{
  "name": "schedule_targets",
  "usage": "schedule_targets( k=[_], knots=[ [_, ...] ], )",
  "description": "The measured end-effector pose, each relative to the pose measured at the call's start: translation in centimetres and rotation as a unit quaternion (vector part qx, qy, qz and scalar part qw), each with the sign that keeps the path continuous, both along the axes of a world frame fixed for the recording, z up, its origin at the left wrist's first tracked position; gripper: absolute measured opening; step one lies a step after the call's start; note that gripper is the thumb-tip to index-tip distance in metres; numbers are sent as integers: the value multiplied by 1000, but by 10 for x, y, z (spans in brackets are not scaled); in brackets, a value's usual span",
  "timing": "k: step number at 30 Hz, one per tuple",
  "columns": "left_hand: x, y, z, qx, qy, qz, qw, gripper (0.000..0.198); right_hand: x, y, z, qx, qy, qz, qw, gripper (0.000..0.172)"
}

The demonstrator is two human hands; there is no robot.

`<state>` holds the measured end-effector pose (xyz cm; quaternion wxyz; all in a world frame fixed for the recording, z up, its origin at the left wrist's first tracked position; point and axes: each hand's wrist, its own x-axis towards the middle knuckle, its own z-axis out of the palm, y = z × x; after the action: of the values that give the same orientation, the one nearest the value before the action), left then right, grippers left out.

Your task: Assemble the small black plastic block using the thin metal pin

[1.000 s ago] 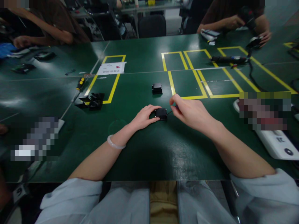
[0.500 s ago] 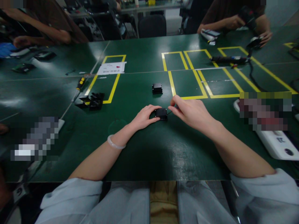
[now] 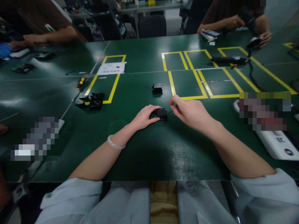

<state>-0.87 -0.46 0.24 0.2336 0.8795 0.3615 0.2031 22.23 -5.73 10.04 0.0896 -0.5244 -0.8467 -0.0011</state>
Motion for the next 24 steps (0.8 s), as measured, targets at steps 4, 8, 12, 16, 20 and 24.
schedule_targets(
  k=[4, 8, 12, 16, 20, 24],
  knots=[
    [-1, 0, -1, 0, -1, 1, 1000, 48, -1, -2, 1, 5, 16, 8, 1000, 27],
    [-1, 0, -1, 1, -1, 2, 1000, 48, -1, -1, 1, 1, -16, -3, 1000, 33],
    [-1, 0, -2, -2, -1, 2, 1000, 48, -2, -1, -1, 19, 8, 4, 1000, 28],
    [-1, 1, -3, 6, -2, 3, 1000, 48, -3, -1, -1, 19, 5, -4, 1000, 31],
    [-1, 1, -4, 9, -4, 1, 1000, 49, -3, -1, -1, 14, -24, -14, 1000, 33],
    [0, 1, -3, 6, -8, 1, 1000, 48, -3, -2, -2, 31, 10, 2, 999, 28]
  ],
)
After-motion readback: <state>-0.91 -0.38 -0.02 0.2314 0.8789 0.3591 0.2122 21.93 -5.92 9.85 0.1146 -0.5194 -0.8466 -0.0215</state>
